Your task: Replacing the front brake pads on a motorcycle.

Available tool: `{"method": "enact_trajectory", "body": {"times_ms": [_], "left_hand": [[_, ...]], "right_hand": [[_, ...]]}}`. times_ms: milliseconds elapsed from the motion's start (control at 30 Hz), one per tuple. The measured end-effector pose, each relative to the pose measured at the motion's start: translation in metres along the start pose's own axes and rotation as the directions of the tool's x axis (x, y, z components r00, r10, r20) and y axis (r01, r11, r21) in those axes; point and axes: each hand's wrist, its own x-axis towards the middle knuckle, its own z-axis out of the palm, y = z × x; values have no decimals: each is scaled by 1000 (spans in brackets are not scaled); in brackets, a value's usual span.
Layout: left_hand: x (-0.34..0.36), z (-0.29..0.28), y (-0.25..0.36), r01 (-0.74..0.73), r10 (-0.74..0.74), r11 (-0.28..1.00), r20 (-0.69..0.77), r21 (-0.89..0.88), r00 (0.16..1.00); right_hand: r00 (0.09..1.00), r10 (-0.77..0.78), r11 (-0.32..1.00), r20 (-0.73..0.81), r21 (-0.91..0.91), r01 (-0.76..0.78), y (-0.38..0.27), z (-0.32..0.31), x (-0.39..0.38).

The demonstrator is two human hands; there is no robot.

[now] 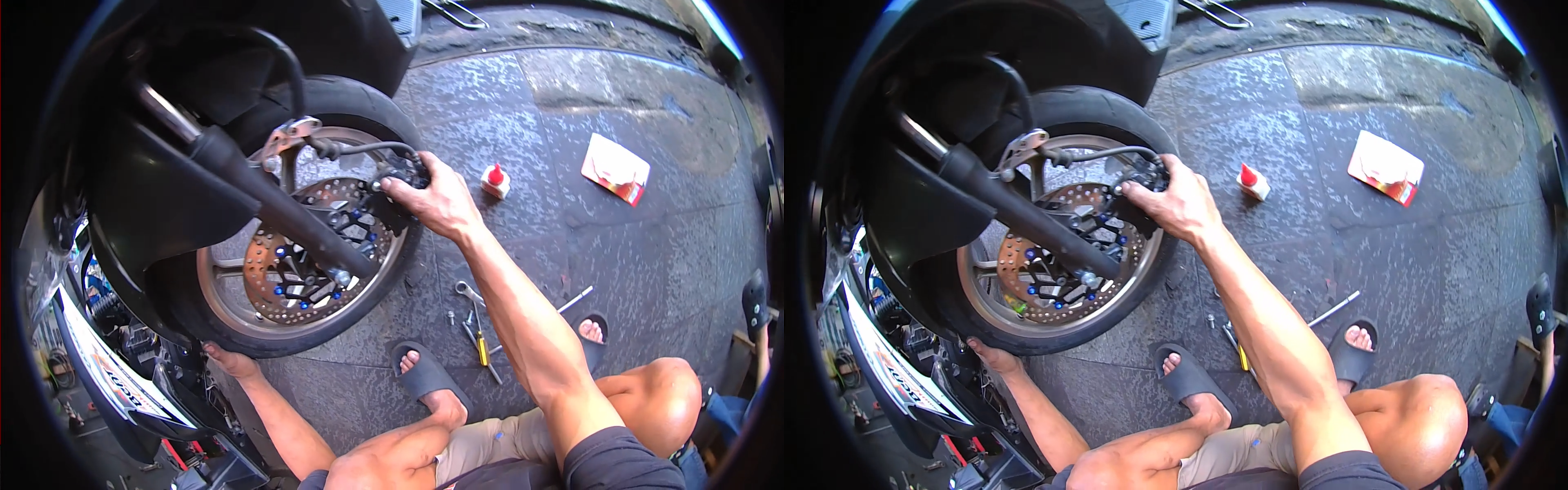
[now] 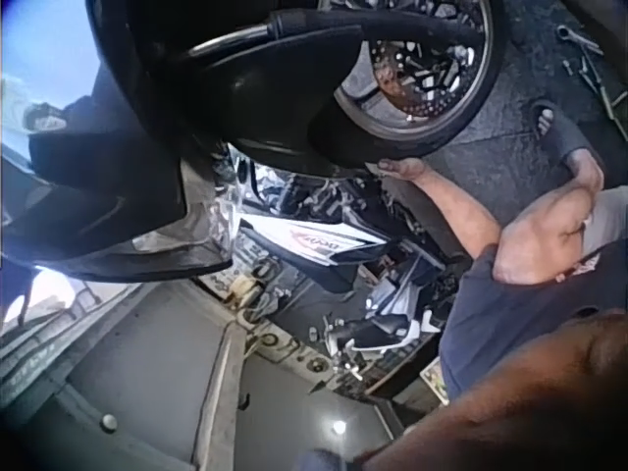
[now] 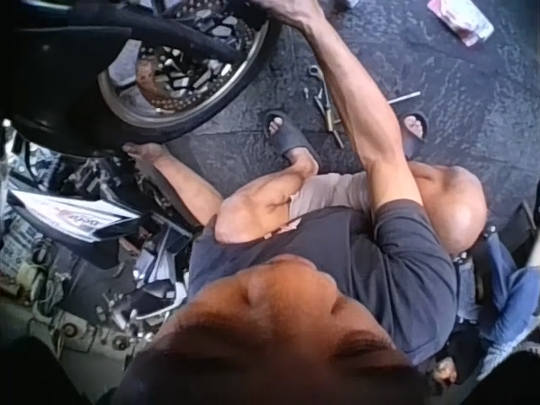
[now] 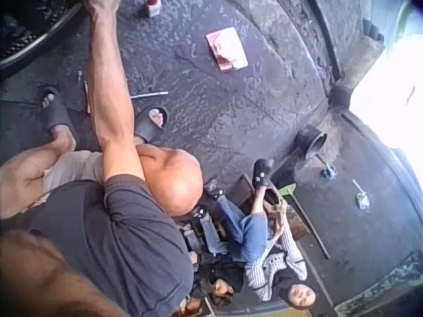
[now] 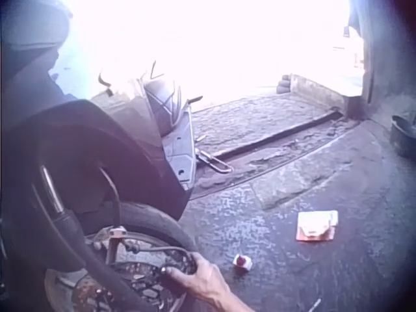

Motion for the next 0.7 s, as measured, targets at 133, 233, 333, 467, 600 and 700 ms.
{"method": "enact_trajectory", "body": {"times_ms": [133,233,333,467,600,700], "left_hand": [[5,5,-3,9,-15,999,-121,-45,993],[13,-1,-7,39,-46,997,-92,-69,995],[19,-6,-15,45,-49,997,-75,-55,996],[19,-3,-19,119,-133,978,-71,-171,989],[22,2,-18,118,-130,981,-73,-155,989],[25,-3,-26,94,-107,985,-83,-145,991]], "right_hand": [[996,10,995,-89,97,-1,1,10,-6],[991,27,984,-134,178,-3,3,16,-10],[986,53,970,-158,244,-13,-1,20,-11],[981,75,962,-180,274,-24,-6,26,-14],[984,76,963,-159,268,-31,-4,24,-14],[991,113,957,-65,275,-91,-2,18,-11]]}}
